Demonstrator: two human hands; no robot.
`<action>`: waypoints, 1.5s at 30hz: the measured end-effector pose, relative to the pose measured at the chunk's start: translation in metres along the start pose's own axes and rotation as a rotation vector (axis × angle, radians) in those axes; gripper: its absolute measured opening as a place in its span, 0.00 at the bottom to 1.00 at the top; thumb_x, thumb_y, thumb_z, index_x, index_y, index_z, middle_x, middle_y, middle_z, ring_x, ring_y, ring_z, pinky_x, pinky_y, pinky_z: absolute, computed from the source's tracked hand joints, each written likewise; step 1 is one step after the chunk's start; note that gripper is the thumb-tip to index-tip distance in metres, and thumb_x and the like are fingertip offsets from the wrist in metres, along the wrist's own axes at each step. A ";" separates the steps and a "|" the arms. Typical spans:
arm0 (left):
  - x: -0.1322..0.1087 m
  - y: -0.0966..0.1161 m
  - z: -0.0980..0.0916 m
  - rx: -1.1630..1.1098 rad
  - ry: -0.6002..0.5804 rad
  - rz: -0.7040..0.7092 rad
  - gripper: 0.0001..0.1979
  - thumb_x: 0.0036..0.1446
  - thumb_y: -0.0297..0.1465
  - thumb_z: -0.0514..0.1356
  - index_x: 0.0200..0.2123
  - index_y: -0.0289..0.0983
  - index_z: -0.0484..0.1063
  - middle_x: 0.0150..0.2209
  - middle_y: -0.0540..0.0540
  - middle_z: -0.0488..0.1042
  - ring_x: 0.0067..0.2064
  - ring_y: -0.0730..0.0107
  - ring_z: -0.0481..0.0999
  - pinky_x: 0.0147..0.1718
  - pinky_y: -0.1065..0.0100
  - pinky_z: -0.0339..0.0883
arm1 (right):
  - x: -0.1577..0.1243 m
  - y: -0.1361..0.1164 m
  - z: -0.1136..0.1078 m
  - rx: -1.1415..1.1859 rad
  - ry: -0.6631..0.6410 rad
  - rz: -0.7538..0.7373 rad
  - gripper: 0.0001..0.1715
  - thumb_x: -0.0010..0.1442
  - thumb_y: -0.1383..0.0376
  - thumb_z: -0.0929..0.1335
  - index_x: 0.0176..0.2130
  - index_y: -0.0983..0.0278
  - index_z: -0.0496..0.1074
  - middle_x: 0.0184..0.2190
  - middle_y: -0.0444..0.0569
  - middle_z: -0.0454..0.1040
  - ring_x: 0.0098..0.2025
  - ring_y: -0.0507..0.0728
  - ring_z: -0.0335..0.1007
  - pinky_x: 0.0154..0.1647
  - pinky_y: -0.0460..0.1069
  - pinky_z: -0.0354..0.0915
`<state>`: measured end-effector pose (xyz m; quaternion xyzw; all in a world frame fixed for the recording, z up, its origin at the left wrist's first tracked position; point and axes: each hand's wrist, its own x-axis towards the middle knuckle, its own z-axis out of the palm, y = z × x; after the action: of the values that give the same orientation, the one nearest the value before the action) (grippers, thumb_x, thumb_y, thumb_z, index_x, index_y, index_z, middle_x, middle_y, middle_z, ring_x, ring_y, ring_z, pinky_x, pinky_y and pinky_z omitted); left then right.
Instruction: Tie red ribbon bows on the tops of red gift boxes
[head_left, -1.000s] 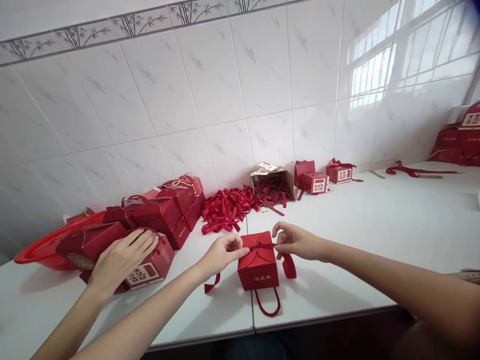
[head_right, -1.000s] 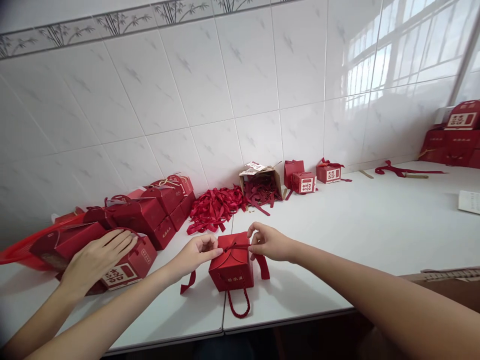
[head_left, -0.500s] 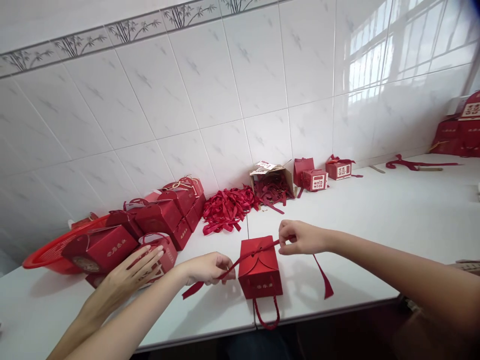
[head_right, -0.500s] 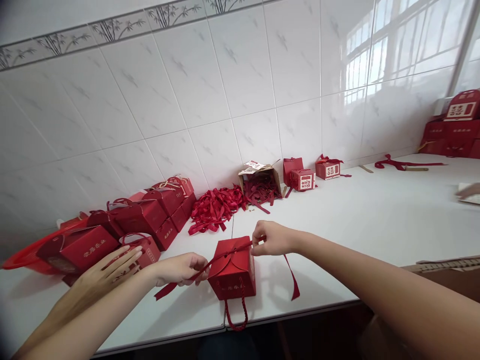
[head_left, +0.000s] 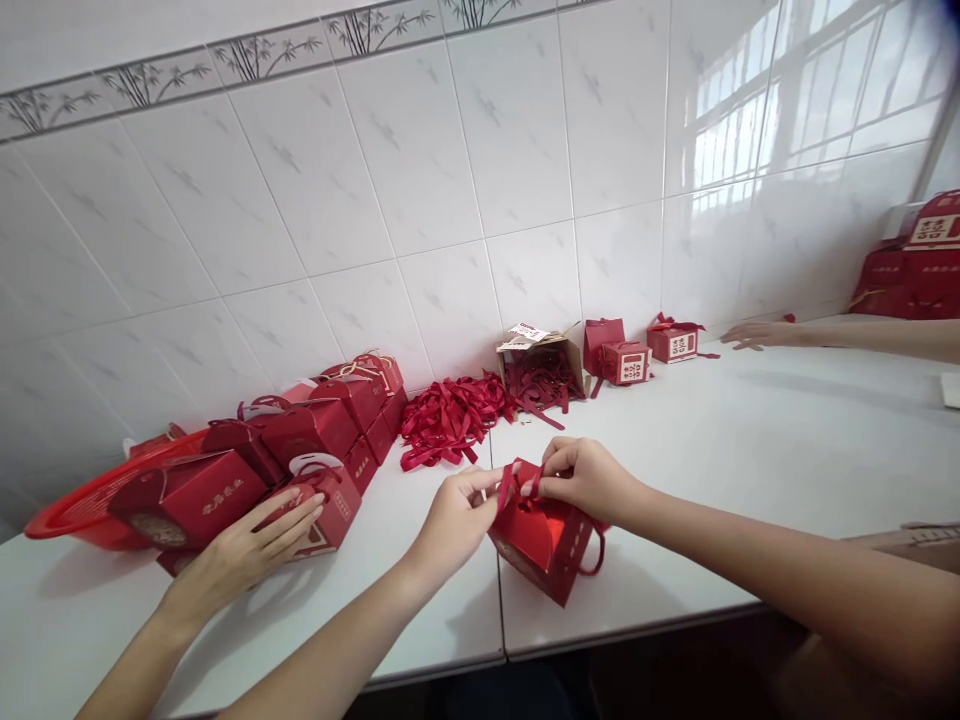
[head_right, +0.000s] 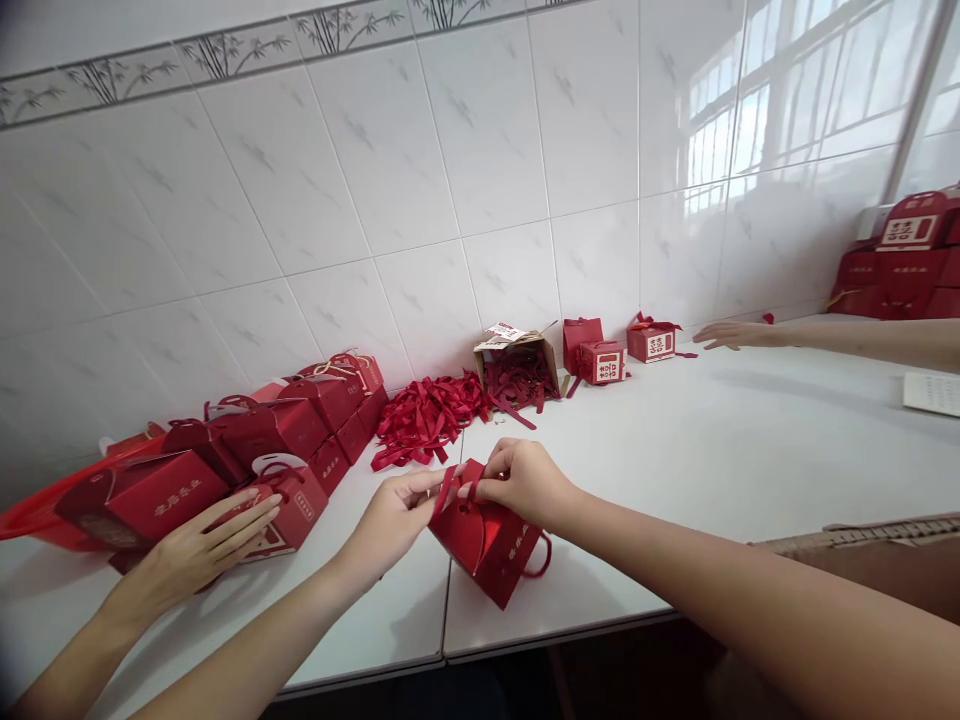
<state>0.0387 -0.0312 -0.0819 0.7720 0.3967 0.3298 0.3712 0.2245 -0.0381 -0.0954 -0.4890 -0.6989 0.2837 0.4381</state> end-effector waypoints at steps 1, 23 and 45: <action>-0.001 -0.001 0.004 0.123 0.043 0.073 0.12 0.57 0.30 0.54 0.39 0.40 0.78 0.30 0.48 0.66 0.32 0.70 0.65 0.32 0.69 0.62 | -0.001 0.000 0.002 0.020 -0.013 0.007 0.14 0.47 0.56 0.72 0.20 0.64 0.77 0.27 0.45 0.68 0.27 0.51 0.64 0.30 0.47 0.61; 0.003 -0.019 0.006 0.240 -0.173 0.293 0.10 0.58 0.27 0.53 0.32 0.37 0.75 0.37 0.47 0.63 0.29 0.77 0.65 0.27 0.73 0.59 | -0.006 -0.009 -0.004 -0.005 -0.376 0.239 0.03 0.39 0.68 0.68 0.21 0.65 0.69 0.18 0.40 0.62 0.22 0.48 0.54 0.21 0.45 0.52; -0.009 -0.016 -0.025 0.594 -0.180 0.060 0.18 0.60 0.43 0.49 0.26 0.40 0.68 0.45 0.47 0.68 0.54 0.56 0.57 0.55 0.48 0.46 | -0.006 -0.002 -0.032 -0.588 -0.367 0.047 0.07 0.43 0.63 0.66 0.20 0.63 0.63 0.37 0.51 0.71 0.39 0.61 0.66 0.35 0.51 0.59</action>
<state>0.0083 -0.0240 -0.0842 0.8842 0.4182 0.1405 0.1533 0.2527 -0.0453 -0.0811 -0.5509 -0.8065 0.1635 0.1388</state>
